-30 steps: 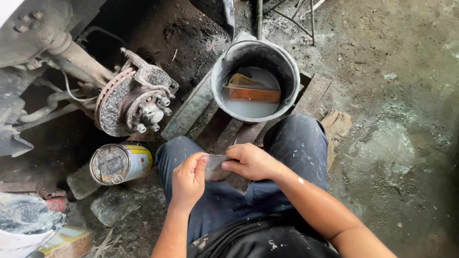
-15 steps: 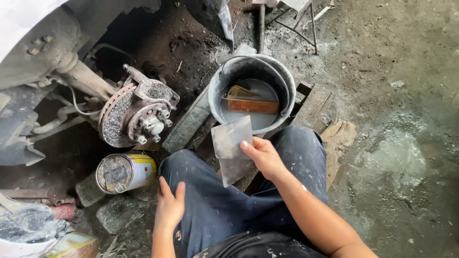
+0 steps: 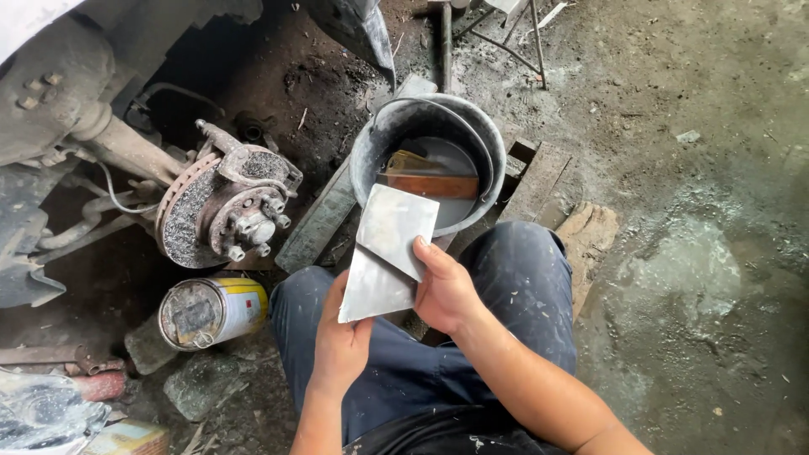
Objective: The person sits on the ground next to a car and uses a sanding block to smooth the surface of the car's body panel. They also handle a separate sanding sheet and a putty knife, applying a substance from a can onto the sanding sheet before continuing to sand the car.
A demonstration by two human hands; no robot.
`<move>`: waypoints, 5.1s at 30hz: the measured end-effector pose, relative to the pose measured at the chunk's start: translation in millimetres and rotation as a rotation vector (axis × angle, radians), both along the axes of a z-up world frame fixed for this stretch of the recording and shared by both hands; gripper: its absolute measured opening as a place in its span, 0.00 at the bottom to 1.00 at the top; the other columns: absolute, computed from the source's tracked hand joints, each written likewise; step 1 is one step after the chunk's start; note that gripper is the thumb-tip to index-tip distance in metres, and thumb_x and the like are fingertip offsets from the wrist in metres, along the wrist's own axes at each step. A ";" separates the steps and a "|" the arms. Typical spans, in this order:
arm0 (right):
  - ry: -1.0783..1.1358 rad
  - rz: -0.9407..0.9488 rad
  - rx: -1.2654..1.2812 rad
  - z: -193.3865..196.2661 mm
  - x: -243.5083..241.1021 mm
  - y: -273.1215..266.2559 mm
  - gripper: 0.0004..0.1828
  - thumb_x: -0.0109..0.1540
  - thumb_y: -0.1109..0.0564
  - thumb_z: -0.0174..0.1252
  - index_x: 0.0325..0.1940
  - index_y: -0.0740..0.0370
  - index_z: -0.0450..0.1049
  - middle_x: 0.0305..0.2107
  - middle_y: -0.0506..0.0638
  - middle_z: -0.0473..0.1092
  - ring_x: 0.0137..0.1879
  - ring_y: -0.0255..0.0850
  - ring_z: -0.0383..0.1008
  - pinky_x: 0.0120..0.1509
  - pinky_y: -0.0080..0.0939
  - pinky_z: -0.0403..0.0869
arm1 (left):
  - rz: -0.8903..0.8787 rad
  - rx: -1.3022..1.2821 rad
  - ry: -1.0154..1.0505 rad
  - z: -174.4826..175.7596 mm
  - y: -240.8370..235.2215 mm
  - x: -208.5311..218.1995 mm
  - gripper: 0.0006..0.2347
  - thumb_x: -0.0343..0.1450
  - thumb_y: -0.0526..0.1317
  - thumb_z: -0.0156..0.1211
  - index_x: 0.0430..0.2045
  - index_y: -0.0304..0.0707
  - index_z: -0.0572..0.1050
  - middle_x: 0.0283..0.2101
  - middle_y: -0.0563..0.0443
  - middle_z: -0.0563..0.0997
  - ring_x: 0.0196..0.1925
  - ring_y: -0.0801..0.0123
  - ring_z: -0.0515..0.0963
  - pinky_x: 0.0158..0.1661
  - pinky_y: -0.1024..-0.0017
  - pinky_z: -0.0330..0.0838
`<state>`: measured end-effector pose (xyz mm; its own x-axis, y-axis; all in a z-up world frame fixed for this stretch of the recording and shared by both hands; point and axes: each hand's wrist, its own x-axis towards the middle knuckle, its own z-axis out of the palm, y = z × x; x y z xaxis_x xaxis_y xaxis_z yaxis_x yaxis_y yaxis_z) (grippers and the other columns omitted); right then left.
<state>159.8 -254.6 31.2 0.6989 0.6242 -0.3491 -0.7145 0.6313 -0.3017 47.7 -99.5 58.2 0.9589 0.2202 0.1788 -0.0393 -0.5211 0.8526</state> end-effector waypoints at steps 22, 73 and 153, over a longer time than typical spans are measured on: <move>-1.368 0.087 -0.748 11.7 -16.7 3.2 0.47 0.58 0.51 0.69 0.76 0.61 0.53 0.65 0.57 0.59 0.71 0.47 0.62 0.72 0.49 0.65 | -0.107 -0.976 -0.206 -12.3 -13.4 22.6 0.48 0.67 0.71 0.57 0.74 0.35 0.47 0.73 0.45 0.60 0.74 0.57 0.62 0.71 0.56 0.58; -0.834 -0.048 -0.713 5.5 42.7 30.4 0.24 0.70 0.64 0.48 0.72 0.68 0.66 0.55 0.57 0.71 0.58 0.41 0.71 0.66 0.42 0.69 | -0.229 -0.813 0.047 -47.2 18.9 -26.5 0.36 0.80 0.59 0.50 0.73 0.20 0.62 0.70 0.34 0.71 0.72 0.58 0.70 0.73 0.61 0.60; -1.535 -0.246 -0.771 30.2 41.1 11.9 0.29 0.69 0.66 0.63 0.71 0.65 0.59 0.66 0.56 0.59 0.72 0.47 0.63 0.78 0.45 0.63 | -0.094 -0.052 -0.075 10.2 25.9 -30.6 0.22 0.77 0.31 0.48 0.69 0.34 0.62 0.69 0.37 0.70 0.72 0.49 0.71 0.70 0.63 0.64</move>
<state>200.9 -242.6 61.3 0.6983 0.4841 0.5273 0.5707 0.0682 -0.8184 17.1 -73.6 68.4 0.9601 0.1414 0.2413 -0.1503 -0.4669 0.8714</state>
